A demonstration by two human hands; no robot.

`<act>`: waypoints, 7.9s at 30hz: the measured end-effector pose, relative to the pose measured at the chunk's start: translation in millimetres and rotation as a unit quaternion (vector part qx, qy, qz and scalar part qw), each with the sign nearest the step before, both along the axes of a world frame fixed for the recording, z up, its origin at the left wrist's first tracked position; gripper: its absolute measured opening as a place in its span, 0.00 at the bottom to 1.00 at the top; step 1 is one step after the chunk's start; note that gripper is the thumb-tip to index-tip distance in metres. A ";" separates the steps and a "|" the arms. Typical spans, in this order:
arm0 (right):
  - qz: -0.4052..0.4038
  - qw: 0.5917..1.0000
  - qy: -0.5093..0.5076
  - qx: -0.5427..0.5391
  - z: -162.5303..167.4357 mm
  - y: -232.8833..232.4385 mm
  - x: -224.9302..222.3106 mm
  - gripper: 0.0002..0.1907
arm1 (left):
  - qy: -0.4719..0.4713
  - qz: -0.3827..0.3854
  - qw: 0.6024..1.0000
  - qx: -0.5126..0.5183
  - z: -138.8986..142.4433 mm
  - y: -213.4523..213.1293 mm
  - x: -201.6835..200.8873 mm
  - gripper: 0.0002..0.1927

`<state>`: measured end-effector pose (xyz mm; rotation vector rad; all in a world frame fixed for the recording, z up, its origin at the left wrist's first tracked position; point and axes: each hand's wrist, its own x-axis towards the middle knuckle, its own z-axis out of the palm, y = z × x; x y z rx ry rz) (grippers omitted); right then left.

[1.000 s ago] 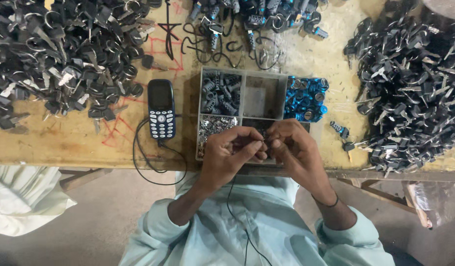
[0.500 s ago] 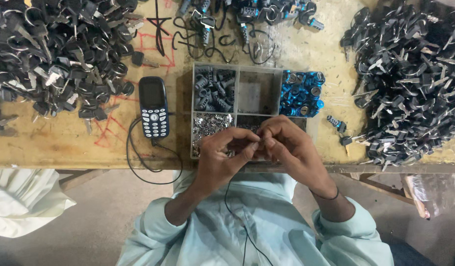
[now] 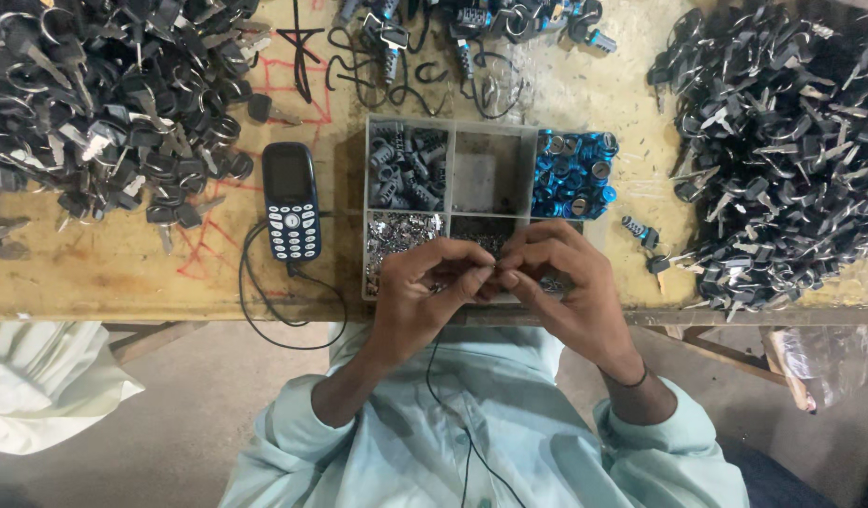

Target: The person sits at a workbench covered with piles of padlock parts and assembles padlocks by hand. They pick small metal pins and springs from a compartment tray, insert them into a padlock body, press a blue cap into place, and set the finished lock on the table, repeating the cycle.

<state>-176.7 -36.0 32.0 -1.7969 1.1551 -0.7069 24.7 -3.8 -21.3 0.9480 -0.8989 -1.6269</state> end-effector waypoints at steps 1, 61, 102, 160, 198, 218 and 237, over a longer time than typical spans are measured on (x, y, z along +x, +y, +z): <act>0.004 0.999 -0.024 0.022 -1.9 -0.8 -1.6 0.05 | -0.002 0.000 1.000 -0.006 0.1 -0.1 -0.3 0.07; -0.008 0.999 0.032 0.030 18.2 27.5 -12.9 0.07 | -0.179 -0.049 0.978 -0.091 28.1 9.9 1.3 0.06; 0.043 0.974 -0.209 0.076 -12.5 14.3 23.4 0.20 | 0.212 -0.094 0.972 0.046 -11.0 8.8 36.7 0.04; -0.086 0.907 0.292 -0.293 0.0 -71.3 -13.3 0.05 | -0.175 -0.016 0.935 -0.307 10.7 1.7 6.2 0.07; -0.171 0.901 0.391 -0.084 -10.6 9.1 -102.9 0.18 | -0.250 0.076 0.887 -0.381 30.7 -0.1 -9.7 0.19; -0.194 0.925 0.310 -0.101 -29.5 33.3 -128.7 0.11 | -0.244 0.077 0.877 -0.407 35.3 6.6 -14.5 0.19; -0.194 0.927 -0.304 -0.100 -27.3 49.3 -7.0 0.23 | -0.278 0.063 0.888 -0.361 37.9 18.5 -15.0 0.18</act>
